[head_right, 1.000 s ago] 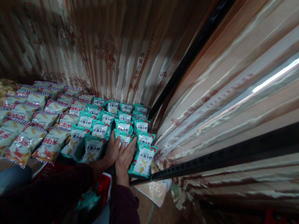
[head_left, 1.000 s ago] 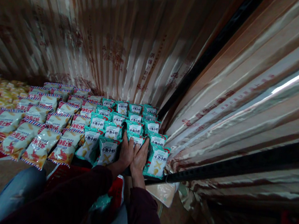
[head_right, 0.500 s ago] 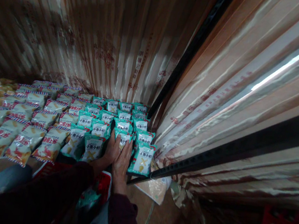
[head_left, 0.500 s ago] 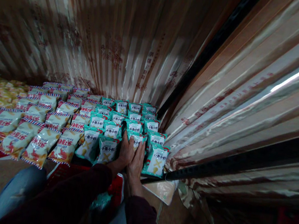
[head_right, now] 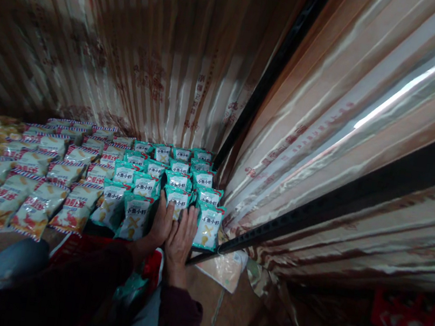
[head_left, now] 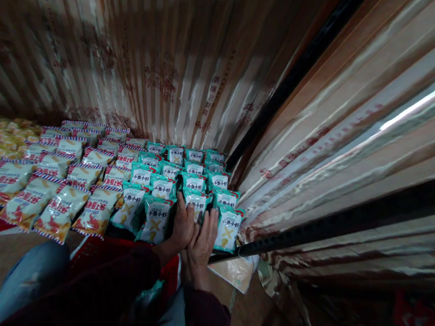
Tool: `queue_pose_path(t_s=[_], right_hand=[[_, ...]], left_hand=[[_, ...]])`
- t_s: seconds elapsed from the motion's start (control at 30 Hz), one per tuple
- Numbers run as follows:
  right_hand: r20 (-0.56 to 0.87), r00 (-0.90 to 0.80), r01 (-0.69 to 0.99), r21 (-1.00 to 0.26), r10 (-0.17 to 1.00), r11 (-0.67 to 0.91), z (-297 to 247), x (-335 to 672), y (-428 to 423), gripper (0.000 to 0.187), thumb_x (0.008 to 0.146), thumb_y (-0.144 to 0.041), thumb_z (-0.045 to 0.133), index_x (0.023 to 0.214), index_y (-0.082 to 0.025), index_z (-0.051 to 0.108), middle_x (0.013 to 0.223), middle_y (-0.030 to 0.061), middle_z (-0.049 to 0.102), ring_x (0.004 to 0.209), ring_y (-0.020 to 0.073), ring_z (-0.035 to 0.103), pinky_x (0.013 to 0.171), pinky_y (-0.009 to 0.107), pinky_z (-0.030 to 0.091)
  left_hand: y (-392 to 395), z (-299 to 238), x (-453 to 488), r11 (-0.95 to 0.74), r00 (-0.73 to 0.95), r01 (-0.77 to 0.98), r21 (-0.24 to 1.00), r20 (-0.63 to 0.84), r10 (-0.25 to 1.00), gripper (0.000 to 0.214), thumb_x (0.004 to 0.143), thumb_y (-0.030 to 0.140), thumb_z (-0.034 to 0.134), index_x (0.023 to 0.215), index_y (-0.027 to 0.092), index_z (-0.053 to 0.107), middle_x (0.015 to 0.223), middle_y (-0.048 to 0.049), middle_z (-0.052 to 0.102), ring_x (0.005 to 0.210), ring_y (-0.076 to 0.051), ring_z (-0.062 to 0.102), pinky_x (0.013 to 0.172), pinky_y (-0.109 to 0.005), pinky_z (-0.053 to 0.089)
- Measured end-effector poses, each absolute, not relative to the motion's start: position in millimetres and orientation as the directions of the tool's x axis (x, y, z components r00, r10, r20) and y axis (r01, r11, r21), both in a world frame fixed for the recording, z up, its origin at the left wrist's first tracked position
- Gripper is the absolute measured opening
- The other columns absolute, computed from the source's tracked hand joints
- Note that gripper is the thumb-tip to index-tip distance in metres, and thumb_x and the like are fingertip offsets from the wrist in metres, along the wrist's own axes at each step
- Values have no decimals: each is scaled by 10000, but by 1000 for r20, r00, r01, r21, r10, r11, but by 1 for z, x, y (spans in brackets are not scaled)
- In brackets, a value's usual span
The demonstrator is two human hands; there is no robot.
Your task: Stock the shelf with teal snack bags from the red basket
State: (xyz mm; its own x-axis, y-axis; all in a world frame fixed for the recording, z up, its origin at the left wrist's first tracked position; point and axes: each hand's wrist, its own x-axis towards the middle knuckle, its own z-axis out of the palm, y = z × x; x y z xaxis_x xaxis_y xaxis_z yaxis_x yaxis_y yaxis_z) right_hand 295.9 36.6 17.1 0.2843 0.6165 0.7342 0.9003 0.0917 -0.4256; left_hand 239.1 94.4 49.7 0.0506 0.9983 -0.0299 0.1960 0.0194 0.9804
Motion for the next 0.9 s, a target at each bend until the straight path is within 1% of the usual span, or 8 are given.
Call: queue_pose_path(t_s=[0.07, 0.2, 0.33, 0.47, 0.57, 0.67, 0.83, 0.9], right_hand=[[774, 306, 922, -386, 555, 31, 23, 303, 29, 538, 970, -239, 376, 1491, -176, 255, 1516, 187, 334, 1428, 311, 272, 1066, 614, 352], [763, 432, 897, -419, 481, -141, 30, 328, 17, 532, 967, -273, 392, 1465, -111, 299, 1495, 237, 343, 1418, 326, 282, 1064, 616, 342], [715, 459, 882, -439, 528, -172, 25, 347, 19, 530, 973, -314, 366, 1448, -83, 322, 1472, 257, 365, 1412, 323, 290, 1064, 606, 339], [691, 467, 874, -456, 552, -168, 16, 350, 25, 525, 980, -322, 336, 1449, -85, 322, 1478, 257, 357, 1423, 321, 271, 1067, 610, 328], [701, 471, 874, -451, 535, -180, 14, 348, 25, 530, 981, -317, 347, 1449, -71, 317, 1483, 267, 346, 1439, 321, 233, 1077, 617, 308], [711, 474, 875, -448, 519, -184, 18, 343, 22, 521, 980, -312, 353, 1446, -82, 321, 1497, 255, 330, 1451, 318, 197, 1080, 634, 289], [741, 419, 895, -435, 525, -99, 30, 323, 13, 471, 978, -264, 356, 1420, -101, 368, 1494, 230, 351, 1448, 297, 222, 1089, 608, 308], [742, 395, 892, -451, 542, -34, 35, 309, 9, 461, 977, -258, 355, 1413, -113, 381, 1484, 217, 375, 1431, 284, 271, 1091, 583, 331]], left_hand=[[94, 49, 237, 17, 54, 192, 981, -28, 998, 632, 936, 363, 299, 1472, 35, 225, 1569, -188, 208, 1466, -233, 175, 1197, -376, 164], [95, 49, 237, 22, 44, 176, 984, -30, 999, 598, 935, 351, 323, 1471, 90, 269, 1540, -162, 306, 1428, -237, 289, 1170, -371, 246], [97, 47, 239, 33, 20, 198, 980, -38, 999, 587, 929, 333, 345, 1462, 91, 301, 1502, -169, 376, 1394, -249, 357, 1155, -383, 280], [93, 41, 239, 12, 10, 217, 976, -15, 1000, 621, 934, 342, 350, 1485, 79, 238, 1544, -169, 293, 1444, -234, 253, 1191, -378, 205], [80, 35, 238, -83, 38, 225, 971, 76, 996, 642, 943, 333, 328, 1492, 34, 183, 1578, -187, 169, 1472, -235, 140, 1212, -385, 131], [59, 32, 236, -208, 85, 229, 951, 193, 977, 627, 958, 336, 302, 1496, 44, 167, 1592, -177, 101, 1480, -233, 73, 1220, -396, 104], [23, 40, 213, -444, 297, 202, 873, 377, 877, 547, 982, 322, 263, 1502, 164, 202, 1590, -113, 188, 1475, -200, 136, 1209, -427, 176], [16, 42, 194, -503, 293, 226, 834, 434, 852, 524, 984, 316, 265, 1493, 195, 238, 1581, -100, 224, 1474, -208, 143, 1200, -456, 193]])
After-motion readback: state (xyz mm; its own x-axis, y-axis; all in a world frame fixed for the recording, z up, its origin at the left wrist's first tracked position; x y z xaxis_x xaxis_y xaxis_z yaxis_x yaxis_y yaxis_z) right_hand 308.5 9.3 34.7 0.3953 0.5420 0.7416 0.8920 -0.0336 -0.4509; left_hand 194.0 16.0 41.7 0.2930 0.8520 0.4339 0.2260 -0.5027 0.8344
